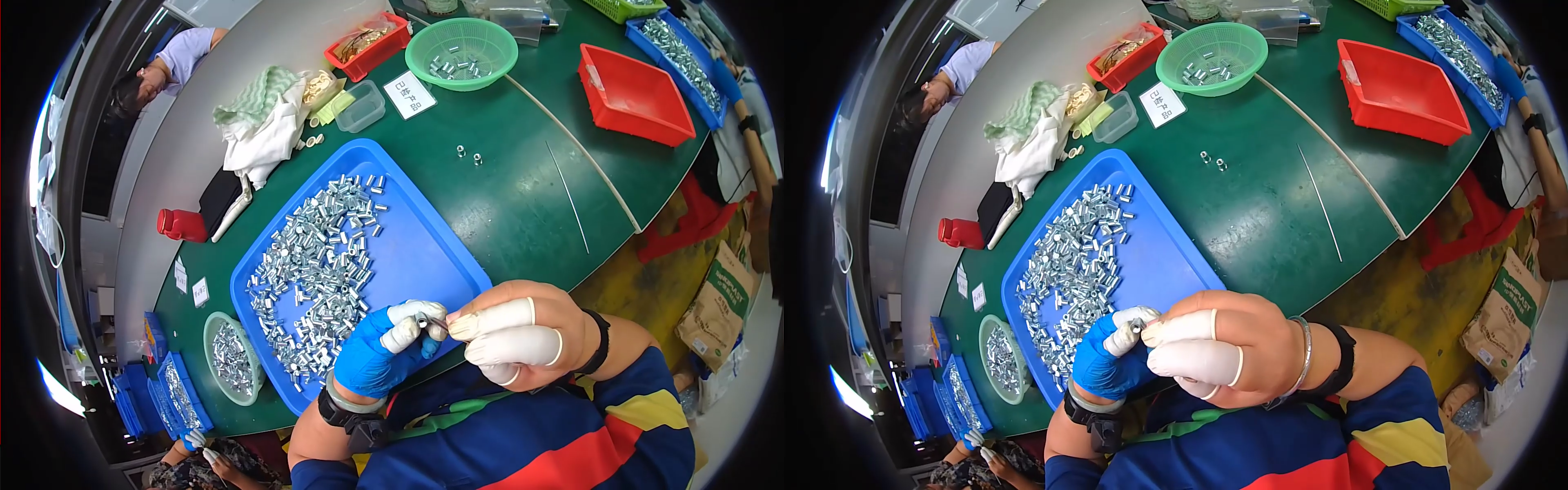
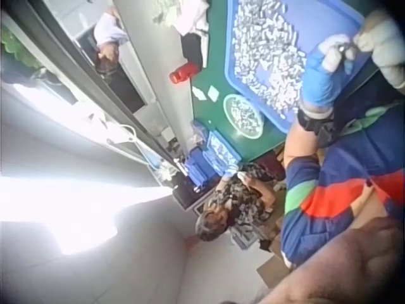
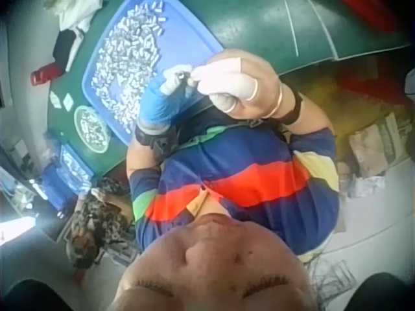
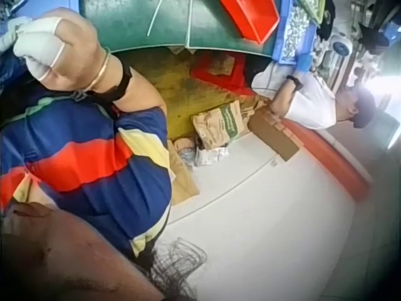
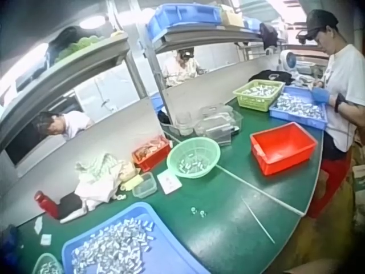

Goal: Inspecting and sorting small metal components by hand on a factory production line.

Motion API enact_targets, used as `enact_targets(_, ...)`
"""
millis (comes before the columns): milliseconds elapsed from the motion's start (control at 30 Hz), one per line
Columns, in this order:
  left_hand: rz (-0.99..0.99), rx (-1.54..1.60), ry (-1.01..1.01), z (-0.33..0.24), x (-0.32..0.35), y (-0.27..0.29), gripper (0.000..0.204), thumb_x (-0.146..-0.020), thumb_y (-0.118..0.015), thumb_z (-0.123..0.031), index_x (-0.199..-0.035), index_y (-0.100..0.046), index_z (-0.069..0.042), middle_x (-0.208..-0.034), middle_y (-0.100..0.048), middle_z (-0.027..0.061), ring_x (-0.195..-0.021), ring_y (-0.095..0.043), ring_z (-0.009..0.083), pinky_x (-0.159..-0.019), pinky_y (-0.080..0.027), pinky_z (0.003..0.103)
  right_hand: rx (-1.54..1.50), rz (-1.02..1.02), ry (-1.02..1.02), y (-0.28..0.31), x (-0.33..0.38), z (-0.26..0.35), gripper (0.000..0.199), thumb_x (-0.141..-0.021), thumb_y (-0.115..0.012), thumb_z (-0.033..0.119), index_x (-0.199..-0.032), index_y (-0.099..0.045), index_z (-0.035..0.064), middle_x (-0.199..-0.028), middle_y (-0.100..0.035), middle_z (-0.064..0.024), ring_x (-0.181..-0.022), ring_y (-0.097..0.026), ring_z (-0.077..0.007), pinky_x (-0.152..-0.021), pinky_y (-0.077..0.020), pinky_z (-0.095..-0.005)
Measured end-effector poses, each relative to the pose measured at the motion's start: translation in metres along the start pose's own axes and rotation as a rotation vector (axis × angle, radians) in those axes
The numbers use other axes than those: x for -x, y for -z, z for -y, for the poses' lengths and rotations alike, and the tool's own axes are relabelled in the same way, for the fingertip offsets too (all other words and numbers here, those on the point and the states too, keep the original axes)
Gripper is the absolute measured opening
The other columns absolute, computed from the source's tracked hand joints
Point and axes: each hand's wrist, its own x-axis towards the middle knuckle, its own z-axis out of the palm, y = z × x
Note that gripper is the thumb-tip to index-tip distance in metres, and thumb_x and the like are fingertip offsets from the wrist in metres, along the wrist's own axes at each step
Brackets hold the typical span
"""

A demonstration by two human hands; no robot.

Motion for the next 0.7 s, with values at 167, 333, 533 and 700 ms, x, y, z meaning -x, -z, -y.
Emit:
enact_targets(167,-0.03,-0.029,-0.025,0.001,0.0,-0.002,0.03,-0.09,-0.055,-0.018,-0.112,-0.058,0.003,-0.095,-0.059,0.0084,-0.091,-0.053,0.0161,-0.08,-0.041,0.028,-0.026,0.009,0.002,-0.001,0.001,0.0,0.012,-0.077,-0.062,0.002,-0.089,-0.062,0.0057,-0.101,-0.06,-0.0104,-0.086,-0.066,-0.0255,-0.07,-0.0559,-0.0314)
enact_targets(333,-0.023,-0.311,-0.077,-0.007,-0.006,-0.002,0.028,-0.089,-0.057,-0.015,-0.111,-0.059,0.001,-0.096,-0.059,0.0074,-0.09,-0.055,0.0171,-0.078,-0.044,0.03,-0.045,-0.02,-0.024,0.007,-0.002,0.005,0.018,-0.076,-0.062,-0.001,-0.092,-0.058,0.0067,-0.098,-0.061,-0.0104,-0.085,-0.066,-0.025,-0.069,-0.0558,-0.0317)
enact_targets(533,-0.019,-1.607,-0.696,-0.018,-0.045,-0.005,0.035,-0.077,-0.065,-0.003,-0.112,-0.06,-0.004,-0.09,-0.059,0.0085,-0.079,-0.058,0.0216,-0.066,-0.046,0.032,0.017,-0.1,-0.082,0.027,0.005,0.008,0.021,-0.078,-0.06,-0.004,-0.094,-0.052,0.0077,-0.096,-0.06,-0.0126,-0.081,-0.065,-0.0254,-0.068,-0.0559,-0.0332)
enact_targets(700,0.094,-2.003,-0.798,-0.014,-0.07,-0.019,0.045,-0.069,-0.066,0.004,-0.112,-0.061,-0.007,-0.085,-0.057,0.0086,-0.069,-0.056,0.0238,-0.058,-0.046,0.031,-0.017,-0.293,-0.119,0.035,0.02,0.009,0.012,-0.078,-0.062,0.0,-0.089,-0.061,0.0045,-0.094,-0.064,-0.0122,-0.08,-0.066,-0.0252,-0.065,-0.0535,-0.0308)
